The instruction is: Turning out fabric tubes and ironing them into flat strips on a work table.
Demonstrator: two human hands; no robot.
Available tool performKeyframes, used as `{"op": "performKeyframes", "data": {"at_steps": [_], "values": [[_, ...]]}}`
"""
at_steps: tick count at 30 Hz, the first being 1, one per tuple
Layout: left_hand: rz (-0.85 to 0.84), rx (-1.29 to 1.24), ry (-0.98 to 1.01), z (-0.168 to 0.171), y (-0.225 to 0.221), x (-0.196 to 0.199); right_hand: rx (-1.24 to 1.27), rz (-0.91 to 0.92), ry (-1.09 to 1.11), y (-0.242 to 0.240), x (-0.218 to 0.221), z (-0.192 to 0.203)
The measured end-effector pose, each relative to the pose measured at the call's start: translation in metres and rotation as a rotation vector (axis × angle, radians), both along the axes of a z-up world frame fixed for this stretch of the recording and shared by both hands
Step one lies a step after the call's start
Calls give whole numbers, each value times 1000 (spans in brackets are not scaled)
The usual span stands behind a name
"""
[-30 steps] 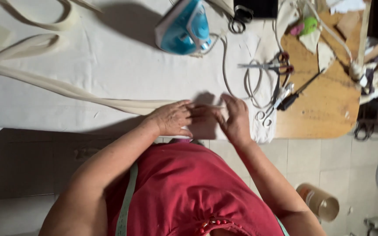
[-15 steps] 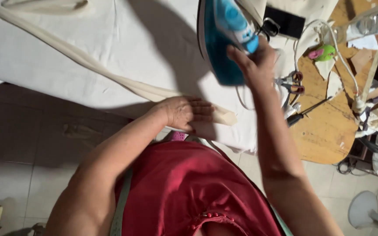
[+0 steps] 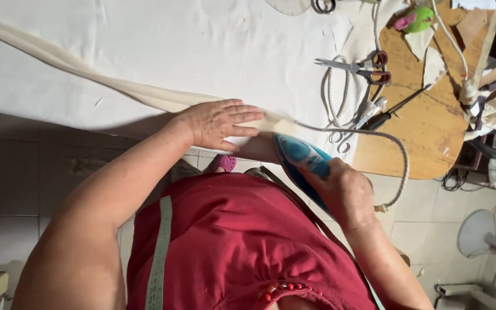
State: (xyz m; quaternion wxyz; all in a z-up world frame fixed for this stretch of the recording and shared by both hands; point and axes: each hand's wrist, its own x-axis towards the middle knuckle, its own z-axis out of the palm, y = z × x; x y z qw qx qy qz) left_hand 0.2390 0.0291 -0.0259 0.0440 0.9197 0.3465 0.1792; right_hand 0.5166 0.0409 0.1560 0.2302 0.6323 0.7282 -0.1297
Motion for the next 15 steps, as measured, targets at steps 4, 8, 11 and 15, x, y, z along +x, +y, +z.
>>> {"op": "performKeyframes", "data": {"at_steps": [4,8,11,15], "values": [[18,-3,-36,-1,-2,4,94,104,88,-10,-6,5],[30,-18,-42,4,-2,2,145,181,160,-13,-19,12],[4,-10,-82,5,1,2,107,141,181,-5,-23,-5],[57,-32,-153,0,1,-1,35,8,151,18,-15,-43]]}}
